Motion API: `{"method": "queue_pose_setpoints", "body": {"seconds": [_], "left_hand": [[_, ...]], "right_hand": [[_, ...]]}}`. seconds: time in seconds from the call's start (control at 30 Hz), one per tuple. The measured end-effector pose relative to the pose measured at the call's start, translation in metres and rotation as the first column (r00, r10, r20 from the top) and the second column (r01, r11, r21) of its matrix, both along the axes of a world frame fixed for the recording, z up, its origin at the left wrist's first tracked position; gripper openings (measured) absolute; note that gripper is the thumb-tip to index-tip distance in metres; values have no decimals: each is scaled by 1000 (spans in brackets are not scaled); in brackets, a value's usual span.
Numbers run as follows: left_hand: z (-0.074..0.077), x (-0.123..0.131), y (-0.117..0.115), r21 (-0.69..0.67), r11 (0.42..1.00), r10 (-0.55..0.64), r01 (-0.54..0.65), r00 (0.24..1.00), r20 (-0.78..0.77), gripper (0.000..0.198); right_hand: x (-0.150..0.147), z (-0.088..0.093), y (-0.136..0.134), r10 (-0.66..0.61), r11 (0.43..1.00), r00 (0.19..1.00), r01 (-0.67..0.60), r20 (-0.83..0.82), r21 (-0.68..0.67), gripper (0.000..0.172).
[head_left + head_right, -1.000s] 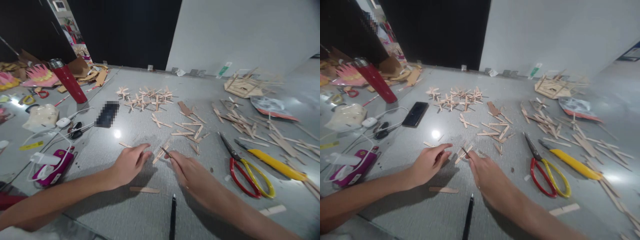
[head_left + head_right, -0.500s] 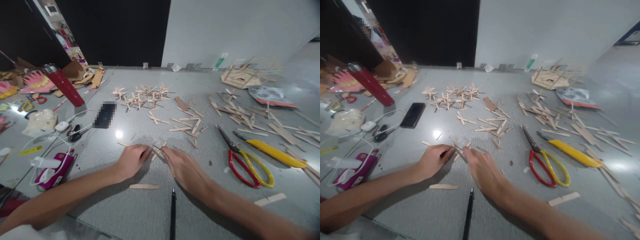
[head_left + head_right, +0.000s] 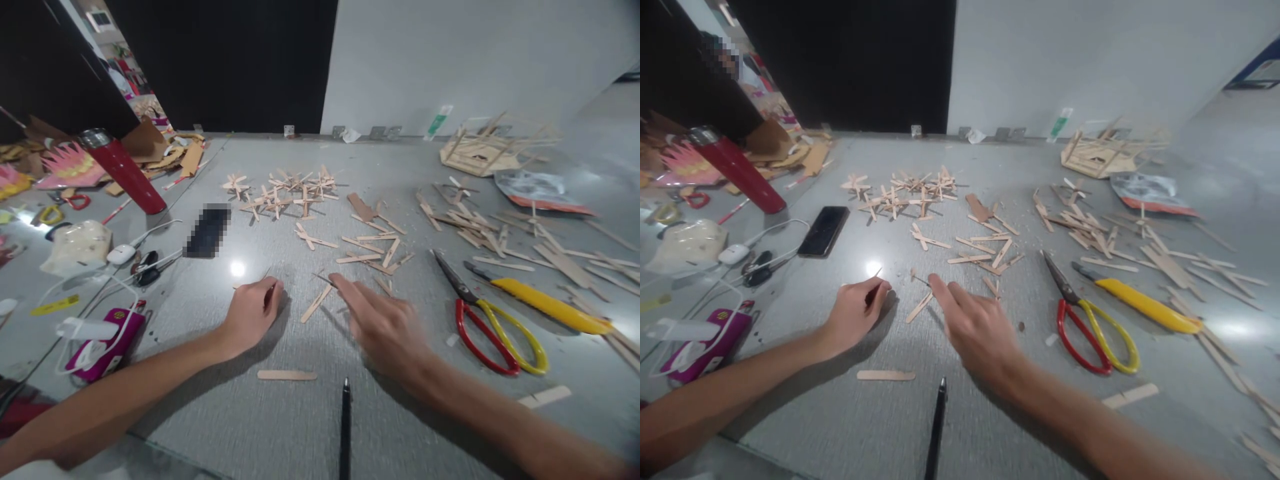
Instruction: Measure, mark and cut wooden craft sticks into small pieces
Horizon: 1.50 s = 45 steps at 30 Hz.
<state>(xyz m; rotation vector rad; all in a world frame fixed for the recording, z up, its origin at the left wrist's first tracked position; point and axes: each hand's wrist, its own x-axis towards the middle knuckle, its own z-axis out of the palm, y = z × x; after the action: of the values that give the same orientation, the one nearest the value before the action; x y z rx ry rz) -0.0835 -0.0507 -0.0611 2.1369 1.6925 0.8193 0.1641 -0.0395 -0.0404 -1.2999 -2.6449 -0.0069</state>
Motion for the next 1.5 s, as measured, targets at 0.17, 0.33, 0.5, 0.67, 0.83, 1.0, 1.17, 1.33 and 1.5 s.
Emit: {"method": "queue_pose_setpoints", "body": {"seconds": [0.17,0.33,0.5,0.67,0.83,1.0,1.17,1.33,1.5], "left_hand": [[-3,0,-2,13,1000,-15,14,1000,9,37],[-3,-1,-2,7,1000,-15,15,999,39,38],[5,11,-7,-59,994,-88,96,989,121,32],[9,23,-12,-137,945,-231,296,903,361,39],[9,21,-16,-133,937,-247,322,883,399,38],[12,18,-14,-129,938,-257,320,897,359,34],[14,15,-12,-113,938,-279,329,905,322,34],[12,14,-13,-91,948,-272,304,926,261,37],[5,9,-12,-80,966,-232,245,963,137,35]], "right_hand": [[6,-2,5,-29,998,999,31,43,-59,61],[12,-10,10,-23,999,975,14,-220,-45,52],[-9,-9,0,16,981,853,-115,-522,-158,41],[-29,1,-18,-56,927,818,-170,-572,-334,36],[-27,4,-22,-79,917,802,-174,-592,-359,35],[-20,19,-21,-156,866,799,-173,-580,-470,37],[-15,49,-16,-417,568,781,-176,-465,-804,38],[-12,56,-13,-428,519,781,-200,-456,-831,43],[-9,44,-15,-225,790,831,-150,-508,-595,37]]}}
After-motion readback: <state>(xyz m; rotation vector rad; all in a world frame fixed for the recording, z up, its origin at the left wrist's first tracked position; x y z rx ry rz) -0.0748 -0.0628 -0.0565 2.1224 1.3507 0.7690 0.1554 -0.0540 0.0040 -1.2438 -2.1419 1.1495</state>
